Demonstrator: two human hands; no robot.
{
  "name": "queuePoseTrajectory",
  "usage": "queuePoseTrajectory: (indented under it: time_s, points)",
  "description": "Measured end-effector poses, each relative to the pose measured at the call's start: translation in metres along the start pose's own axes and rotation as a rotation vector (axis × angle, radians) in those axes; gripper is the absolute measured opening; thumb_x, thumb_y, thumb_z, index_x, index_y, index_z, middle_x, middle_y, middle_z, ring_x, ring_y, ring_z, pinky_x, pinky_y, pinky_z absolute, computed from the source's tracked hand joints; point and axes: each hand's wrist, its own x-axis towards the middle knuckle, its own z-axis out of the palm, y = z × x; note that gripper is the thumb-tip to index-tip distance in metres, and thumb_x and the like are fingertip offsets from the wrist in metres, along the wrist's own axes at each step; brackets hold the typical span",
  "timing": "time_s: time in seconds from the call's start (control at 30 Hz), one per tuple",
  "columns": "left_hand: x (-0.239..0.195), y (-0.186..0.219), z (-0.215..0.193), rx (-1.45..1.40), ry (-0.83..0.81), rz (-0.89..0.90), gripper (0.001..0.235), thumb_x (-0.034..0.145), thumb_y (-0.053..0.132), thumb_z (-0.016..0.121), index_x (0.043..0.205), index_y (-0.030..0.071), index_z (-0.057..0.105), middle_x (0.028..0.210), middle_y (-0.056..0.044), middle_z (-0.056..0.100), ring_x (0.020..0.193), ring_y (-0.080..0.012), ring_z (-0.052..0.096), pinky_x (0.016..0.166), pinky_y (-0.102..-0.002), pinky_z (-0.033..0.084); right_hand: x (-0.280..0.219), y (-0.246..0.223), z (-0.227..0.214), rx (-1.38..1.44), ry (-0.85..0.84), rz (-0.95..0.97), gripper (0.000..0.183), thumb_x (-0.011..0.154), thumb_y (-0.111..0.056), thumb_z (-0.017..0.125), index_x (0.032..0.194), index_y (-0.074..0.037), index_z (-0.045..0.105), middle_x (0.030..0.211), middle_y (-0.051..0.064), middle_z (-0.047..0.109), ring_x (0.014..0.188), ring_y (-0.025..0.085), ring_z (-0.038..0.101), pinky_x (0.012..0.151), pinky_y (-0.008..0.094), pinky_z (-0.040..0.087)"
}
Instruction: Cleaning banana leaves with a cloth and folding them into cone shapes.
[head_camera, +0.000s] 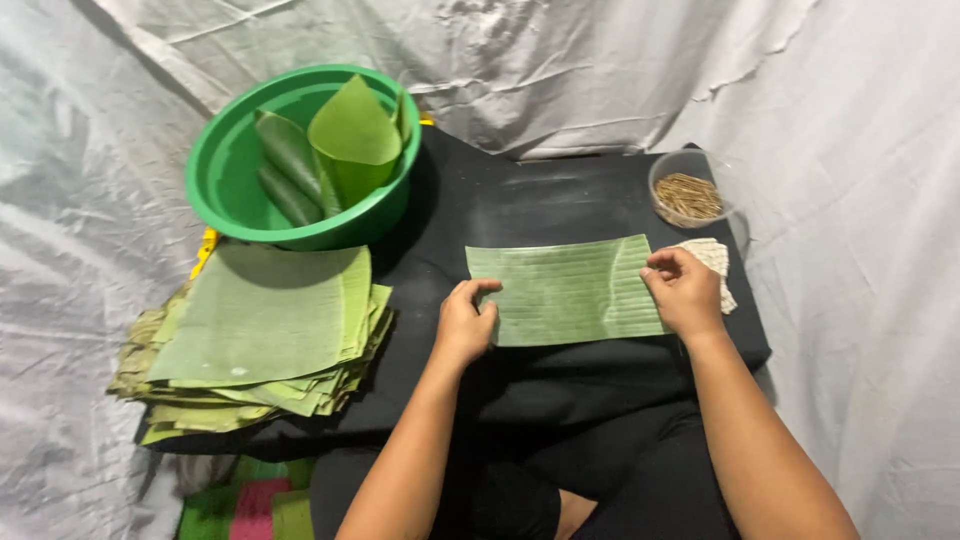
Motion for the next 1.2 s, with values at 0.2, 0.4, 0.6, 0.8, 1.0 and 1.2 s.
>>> queuePoseTrajectory:
  time_s: [0.2, 0.4, 0.6, 0.8, 1.0, 1.2]
  points:
    - [0.008, -0.009, 0.034, 0.128, 0.046, -0.104, 0.017, 0.092, 0.020, 0.069, 0.105, 0.014, 0.080, 0.099, -0.008, 0.078, 0.103, -0.0310, 0.073, 0.089, -0.043, 0.058, -0.002, 0.017, -0.026, -0.555, 0.280, -0.237, 0.031, 0.088, -0.032, 0.083, 0.117, -0.027, 0.073, 0.124, -0.004, 0.059, 0.115, 0.030, 0.053, 0.099, 0.050, 0.042]
    - [0.008, -0.021, 0.038, 0.197, 0.065, 0.028, 0.015, 0.089, 0.020, 0.071, 0.103, 0.015, 0.075, 0.098, -0.011, 0.076, 0.101, -0.0368, 0.072, 0.088, -0.047, 0.058, 0.003, 0.052, -0.030, -0.555, 0.136, -0.216, 0.049, 0.086, -0.035, 0.084, 0.133, -0.024, 0.072, 0.123, 0.009, 0.056, 0.114, 0.040, 0.056, 0.100, 0.052, 0.044]
    - [0.005, -0.011, 0.041, 0.224, 0.143, 0.050, 0.017, 0.089, 0.019, 0.065, 0.098, 0.007, 0.071, 0.099, -0.008, 0.074, 0.088, -0.0299, 0.070, 0.079, -0.039, 0.055, 0.012, 0.020, -0.057, -0.512, 0.286, -0.193, 0.035, 0.098, -0.002, 0.068, 0.132, -0.005, 0.068, 0.121, 0.025, 0.045, 0.109, 0.041, 0.045, 0.089, 0.050, 0.046]
    - [0.010, -0.030, 0.045, 0.236, 0.119, 0.084, 0.015, 0.090, 0.022, 0.070, 0.103, 0.016, 0.072, 0.094, -0.009, 0.073, 0.095, -0.0346, 0.073, 0.082, -0.044, 0.059, -0.019, -0.027, 0.040, -0.025, 0.248, -0.642, 0.019, 0.093, -0.002, 0.068, 0.110, -0.007, 0.064, 0.110, 0.021, 0.054, 0.103, 0.039, 0.054, 0.095, 0.046, 0.038]
    - [0.007, -0.030, 0.050, 0.311, 0.133, 0.137, 0.018, 0.087, 0.014, 0.069, 0.105, 0.015, 0.070, 0.093, -0.012, 0.070, 0.094, -0.0372, 0.072, 0.080, -0.047, 0.059, -0.097, -0.070, 0.139, -0.575, -0.161, -0.499, 0.044, 0.093, -0.022, 0.051, 0.134, -0.031, 0.065, 0.131, 0.008, 0.055, 0.107, 0.037, 0.057, 0.080, 0.050, 0.050]
    - [0.004, -0.031, 0.053, 0.371, 0.104, 0.082, 0.013, 0.092, 0.023, 0.068, 0.103, 0.018, 0.071, 0.092, -0.006, 0.067, 0.088, -0.0339, 0.073, 0.076, -0.046, 0.060, -0.072, -0.045, 0.077, -0.658, -0.076, -0.487, 0.039, 0.092, -0.019, 0.055, 0.125, -0.022, 0.074, 0.123, 0.012, 0.064, 0.096, 0.040, 0.068, 0.078, 0.050, 0.055]
